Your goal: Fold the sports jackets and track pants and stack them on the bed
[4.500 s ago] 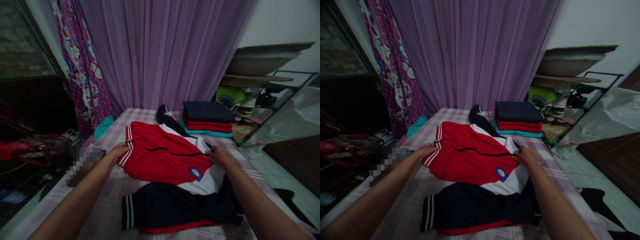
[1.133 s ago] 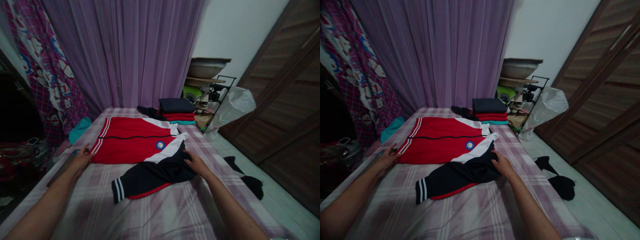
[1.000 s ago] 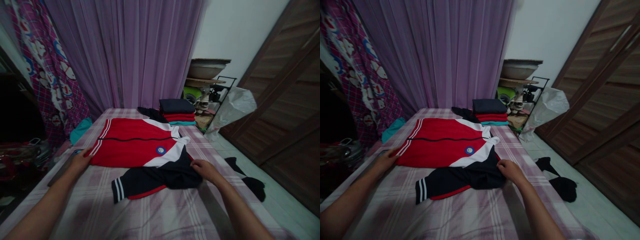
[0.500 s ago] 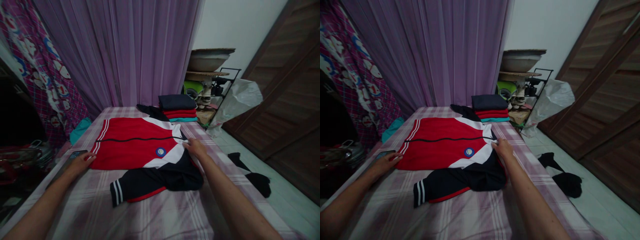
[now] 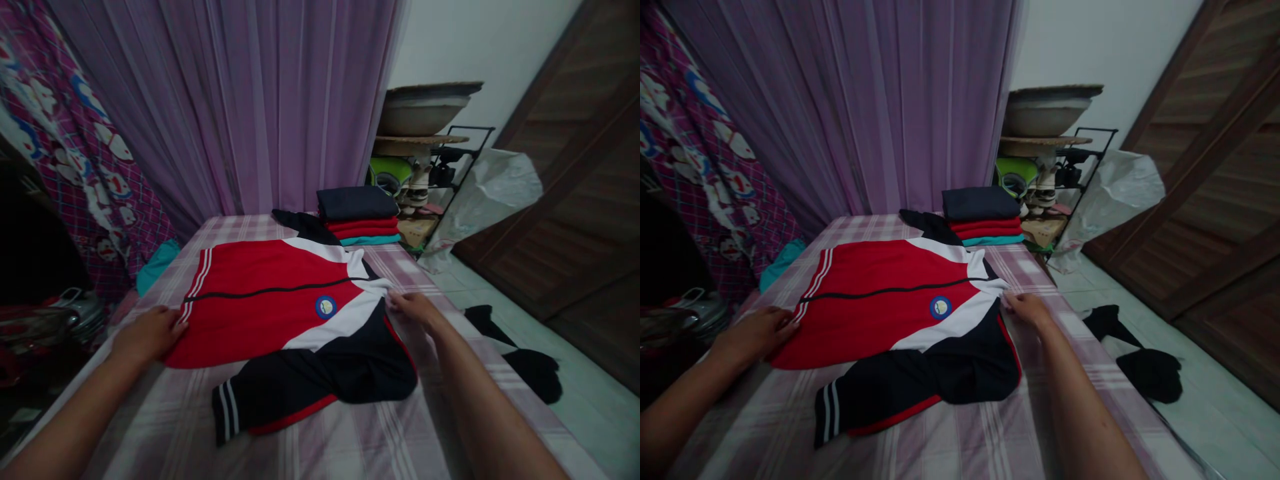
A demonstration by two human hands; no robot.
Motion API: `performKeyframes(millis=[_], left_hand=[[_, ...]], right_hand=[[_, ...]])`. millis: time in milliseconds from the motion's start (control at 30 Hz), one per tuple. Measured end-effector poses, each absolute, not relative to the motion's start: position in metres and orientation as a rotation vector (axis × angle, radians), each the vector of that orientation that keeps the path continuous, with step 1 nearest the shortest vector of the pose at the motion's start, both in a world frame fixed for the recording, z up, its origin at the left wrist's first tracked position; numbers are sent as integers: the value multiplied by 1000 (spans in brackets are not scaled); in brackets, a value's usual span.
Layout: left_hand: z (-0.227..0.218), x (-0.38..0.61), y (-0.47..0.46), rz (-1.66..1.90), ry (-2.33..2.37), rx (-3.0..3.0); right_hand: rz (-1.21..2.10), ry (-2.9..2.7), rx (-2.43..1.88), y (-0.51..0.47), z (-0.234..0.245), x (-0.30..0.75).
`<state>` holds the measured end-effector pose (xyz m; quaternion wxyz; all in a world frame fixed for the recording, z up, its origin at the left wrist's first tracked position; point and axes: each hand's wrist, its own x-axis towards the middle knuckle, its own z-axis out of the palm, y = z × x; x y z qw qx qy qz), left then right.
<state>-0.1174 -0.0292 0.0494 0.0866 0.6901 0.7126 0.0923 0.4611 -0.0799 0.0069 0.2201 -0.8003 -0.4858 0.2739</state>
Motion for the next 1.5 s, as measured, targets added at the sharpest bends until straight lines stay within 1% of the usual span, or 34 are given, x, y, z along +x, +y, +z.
performKeyframes(millis=[100,167,233,333,400,467,567,667,800,867,1033,1133,1233,1300,1367,1433,1500], left_hand=[[54,-80,-20,32,2045,2290],[55,-45,-17,-11,1910,2372],[57,-7,-16,-5,1788,2407],[65,49,-13,22,1662,2418],[72,83,-8,62,1568,2458],[80,118,0,103,1454,2506],[84,176,15,201,1303,2567],[74,241,26,273,1060,2615],[53,306,37,175,781,2645],[45,317,45,154,761,2610],[34,298,66,495,888,2214],[27,291,65,485,806,2108],[21,306,57,534,782,2162],[17,320,49,589,855,2225],[11,331,41,603,944,2294],[3,336,31,552,977,2396],[-6,335,23,460,935,2516]], right_hand=[[1131,-1363,-1980,-95,7,457],[1204,-1398,-1915,-101,4,450],[1087,-1439,-1946,-105,0,444],[765,-1484,-2038,-110,-6,440],[622,-1503,-2089,-115,-7,440],[602,-1517,-2119,-121,-5,440],[690,-1545,-2140,-127,3,439],[706,-1603,-2203,-128,9,435],[700,-1617,-2198,-130,12,433],[723,-1583,-2185,-132,11,436],[633,-1465,-2219,-134,11,446],[574,-1466,-2281,-133,12,447],[588,-1438,-2225,-132,12,443],[590,-1451,-2204,-131,13,440],[568,-1503,-2278,-130,14,439],[571,-1537,-2370,-131,15,443],[652,-1545,-2391,-132,15,450]])
